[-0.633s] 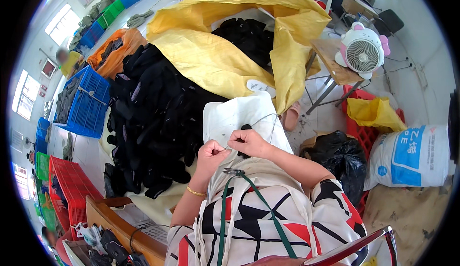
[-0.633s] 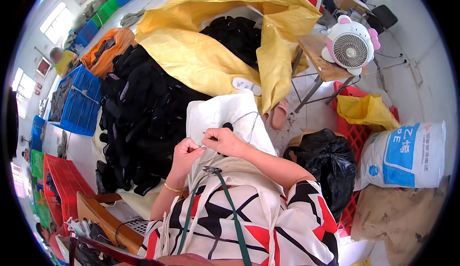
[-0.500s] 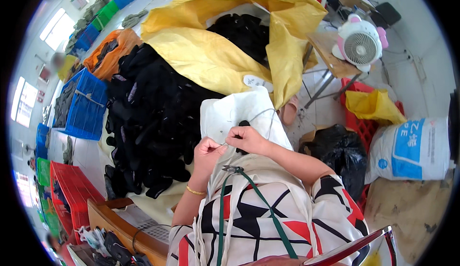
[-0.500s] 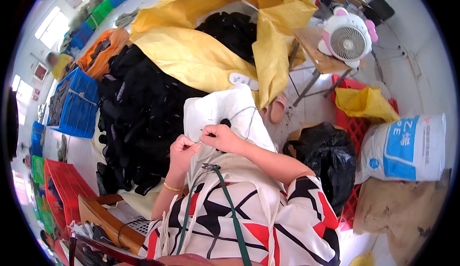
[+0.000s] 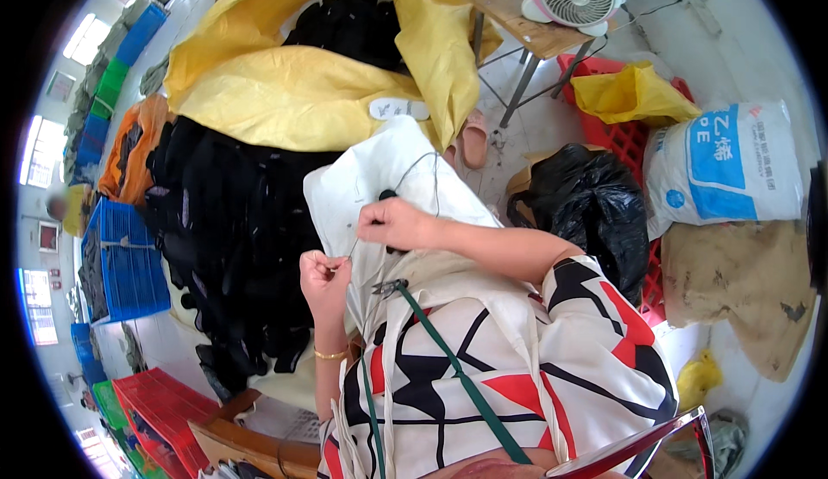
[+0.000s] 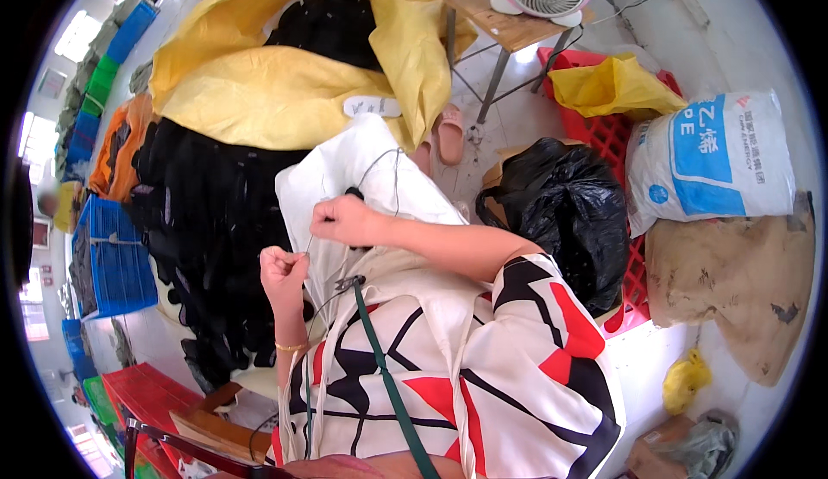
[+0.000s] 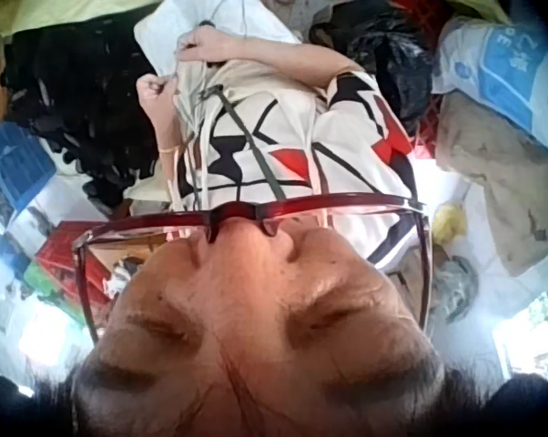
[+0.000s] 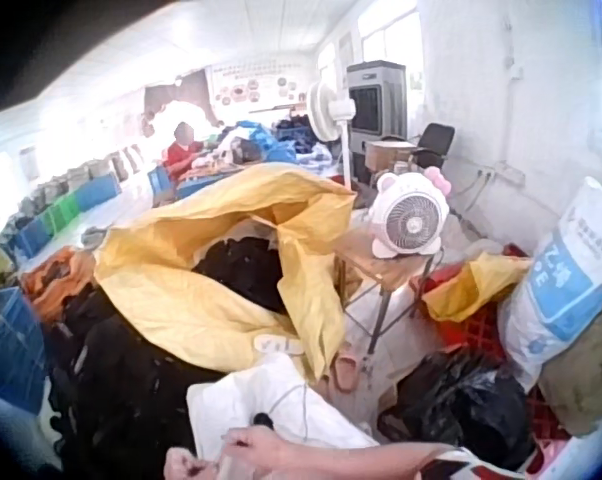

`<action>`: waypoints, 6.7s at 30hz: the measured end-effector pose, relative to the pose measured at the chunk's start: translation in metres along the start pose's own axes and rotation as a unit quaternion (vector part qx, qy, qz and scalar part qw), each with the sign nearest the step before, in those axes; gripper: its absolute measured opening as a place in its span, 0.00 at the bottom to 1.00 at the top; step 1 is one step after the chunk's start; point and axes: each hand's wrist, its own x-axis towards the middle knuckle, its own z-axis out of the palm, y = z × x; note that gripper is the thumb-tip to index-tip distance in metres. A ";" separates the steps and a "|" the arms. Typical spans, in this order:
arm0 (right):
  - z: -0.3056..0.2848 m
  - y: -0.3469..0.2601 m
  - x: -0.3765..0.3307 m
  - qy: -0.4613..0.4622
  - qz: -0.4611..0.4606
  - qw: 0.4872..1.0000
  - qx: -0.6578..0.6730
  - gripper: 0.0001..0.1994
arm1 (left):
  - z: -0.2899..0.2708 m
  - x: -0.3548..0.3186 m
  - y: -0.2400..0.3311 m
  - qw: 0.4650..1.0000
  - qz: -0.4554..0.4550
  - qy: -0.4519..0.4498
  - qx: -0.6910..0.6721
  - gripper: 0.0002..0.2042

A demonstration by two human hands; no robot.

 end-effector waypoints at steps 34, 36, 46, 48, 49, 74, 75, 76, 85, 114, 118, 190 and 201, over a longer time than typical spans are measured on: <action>-0.269 0.011 -0.063 0.251 0.109 0.946 -0.176 0.06 | -0.298 0.053 -0.062 0.748 -0.073 0.363 0.551 0.06; -0.266 0.007 -0.057 0.326 0.128 0.935 -0.062 0.06 | -0.294 0.064 -0.074 0.763 -0.071 0.355 0.535 0.06; -0.263 -0.006 -0.005 0.215 -0.109 0.810 0.534 0.10 | -0.207 0.133 -0.088 0.753 -0.119 0.160 0.627 0.10; -0.260 -0.004 -0.002 0.240 -0.109 0.834 0.485 0.09 | -0.145 0.144 -0.077 0.822 0.053 0.134 0.551 0.12; -0.254 0.000 -0.002 0.263 -0.083 0.840 0.467 0.09 | -0.106 0.148 -0.062 0.860 0.094 0.085 0.495 0.09; -0.041 0.028 0.018 0.029 -0.133 0.953 -0.270 0.24 | 0.028 0.090 -0.025 0.948 -0.265 -0.090 -0.149 0.07; -0.039 0.028 0.017 0.022 -0.130 0.956 -0.262 0.25 | 0.028 0.085 -0.029 0.946 -0.262 -0.089 -0.168 0.07; -0.036 0.026 0.016 0.038 -0.130 0.964 -0.229 0.22 | 0.030 0.080 -0.029 0.942 -0.270 -0.074 -0.184 0.07; -0.049 0.038 -0.011 -0.065 -0.096 0.957 -0.267 0.20 | 0.027 0.065 -0.037 0.978 -0.177 -0.008 -0.108 0.10; -0.012 -0.012 0.005 -0.013 -0.124 0.969 -0.213 0.08 | 0.004 0.049 0.023 0.959 0.029 -0.195 0.205 0.08; -0.001 -0.006 0.001 0.069 -0.091 0.991 -0.069 0.07 | 0.013 0.036 0.018 0.987 0.009 -0.152 0.054 0.08; -0.002 -0.013 -0.028 -0.184 0.153 0.961 0.134 0.11 | 0.008 0.001 0.020 0.957 0.183 -0.174 0.141 0.11; -0.001 -0.018 -0.013 -0.081 -0.240 0.891 -0.377 0.04 | 0.013 0.001 0.015 0.966 0.077 -0.147 0.198 0.09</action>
